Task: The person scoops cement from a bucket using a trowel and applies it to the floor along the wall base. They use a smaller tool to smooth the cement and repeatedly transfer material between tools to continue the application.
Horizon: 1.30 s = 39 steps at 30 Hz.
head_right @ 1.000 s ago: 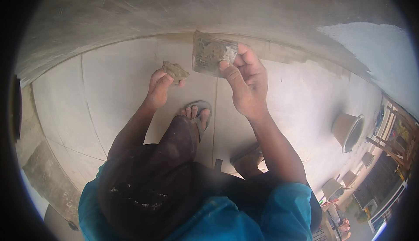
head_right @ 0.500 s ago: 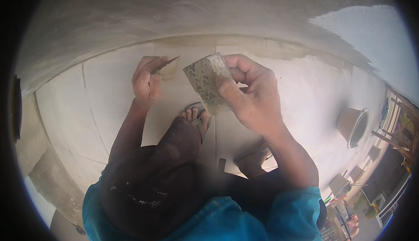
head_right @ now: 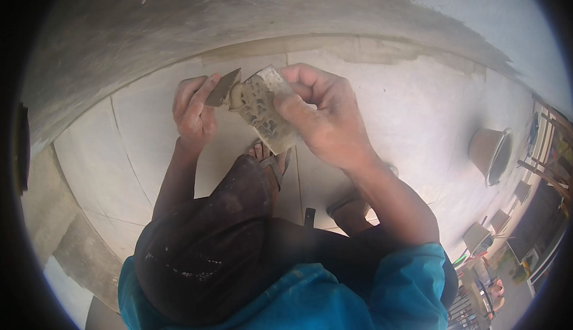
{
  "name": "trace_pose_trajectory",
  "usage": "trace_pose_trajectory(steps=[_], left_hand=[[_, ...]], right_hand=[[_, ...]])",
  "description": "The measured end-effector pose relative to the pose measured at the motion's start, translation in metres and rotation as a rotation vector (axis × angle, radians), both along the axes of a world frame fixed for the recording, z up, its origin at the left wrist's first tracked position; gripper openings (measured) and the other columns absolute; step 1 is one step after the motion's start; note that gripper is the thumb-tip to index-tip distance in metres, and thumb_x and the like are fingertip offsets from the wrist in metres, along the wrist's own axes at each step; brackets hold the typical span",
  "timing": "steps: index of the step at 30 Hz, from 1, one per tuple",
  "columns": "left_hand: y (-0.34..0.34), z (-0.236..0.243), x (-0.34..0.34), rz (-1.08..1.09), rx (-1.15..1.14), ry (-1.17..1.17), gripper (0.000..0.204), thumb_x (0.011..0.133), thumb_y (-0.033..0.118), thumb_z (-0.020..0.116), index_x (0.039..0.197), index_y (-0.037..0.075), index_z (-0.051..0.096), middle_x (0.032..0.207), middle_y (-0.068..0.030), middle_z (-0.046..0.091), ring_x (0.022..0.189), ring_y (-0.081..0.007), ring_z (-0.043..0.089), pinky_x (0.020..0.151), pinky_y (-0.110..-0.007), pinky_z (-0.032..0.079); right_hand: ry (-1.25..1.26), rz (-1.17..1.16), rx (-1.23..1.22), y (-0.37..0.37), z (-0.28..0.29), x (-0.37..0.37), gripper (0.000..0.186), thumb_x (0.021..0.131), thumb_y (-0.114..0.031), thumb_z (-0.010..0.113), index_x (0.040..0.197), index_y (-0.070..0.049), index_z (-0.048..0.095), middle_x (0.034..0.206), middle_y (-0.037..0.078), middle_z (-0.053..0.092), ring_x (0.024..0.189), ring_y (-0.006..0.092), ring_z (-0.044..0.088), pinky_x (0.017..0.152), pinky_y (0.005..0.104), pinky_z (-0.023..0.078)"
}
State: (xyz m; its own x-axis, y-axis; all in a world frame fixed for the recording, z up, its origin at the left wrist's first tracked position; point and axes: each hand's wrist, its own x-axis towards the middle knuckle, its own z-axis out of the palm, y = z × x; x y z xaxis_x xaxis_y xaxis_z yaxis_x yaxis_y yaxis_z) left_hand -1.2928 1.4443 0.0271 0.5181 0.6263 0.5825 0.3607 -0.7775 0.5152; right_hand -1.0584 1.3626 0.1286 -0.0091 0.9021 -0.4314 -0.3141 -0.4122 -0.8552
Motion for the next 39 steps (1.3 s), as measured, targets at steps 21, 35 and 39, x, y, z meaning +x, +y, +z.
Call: trace_pose_trajectory(steps=[21,35,39], left_hand=[[-0.014,-0.038,0.007,-0.227,-0.538,0.286,0.032,0.091,-0.003,0.057,0.122,0.003,0.065,0.099,-0.012,0.064,0.089,-0.0265,0.062,0.076,-0.036,0.05],[-0.02,-0.039,0.018,-0.361,-0.684,0.262,0.027,0.093,-0.004,0.055,0.119,-0.004,0.064,0.101,-0.0138,0.066,0.089,-0.0268,0.063,0.076,-0.035,0.051],[-0.02,-0.042,0.019,-0.344,-0.689,0.266,0.026,0.094,-0.003,0.055,0.119,-0.005,0.063,0.105,-0.0147,0.067,0.089,-0.0272,0.063,0.076,-0.035,0.051]], right_hand=[[-0.051,-0.534,-0.176,-0.043,-0.11,0.08,0.029,0.087,-0.018,0.062,0.114,-0.007,0.059,0.088,0.0,0.067,0.075,0.0074,0.06,0.061,0.0244,0.043],[-1.83,-0.491,-0.183,0.009,-0.212,0.082,0.041,0.081,-0.018,0.067,0.122,-0.011,0.065,0.127,0.006,0.065,0.098,0.0247,0.06,0.082,0.0355,0.055],[-1.813,-0.468,-0.16,0.021,-0.218,0.049,0.04,0.08,-0.017,0.067,0.119,-0.011,0.066,0.121,0.006,0.068,0.097,0.0238,0.06,0.079,0.037,0.054]])
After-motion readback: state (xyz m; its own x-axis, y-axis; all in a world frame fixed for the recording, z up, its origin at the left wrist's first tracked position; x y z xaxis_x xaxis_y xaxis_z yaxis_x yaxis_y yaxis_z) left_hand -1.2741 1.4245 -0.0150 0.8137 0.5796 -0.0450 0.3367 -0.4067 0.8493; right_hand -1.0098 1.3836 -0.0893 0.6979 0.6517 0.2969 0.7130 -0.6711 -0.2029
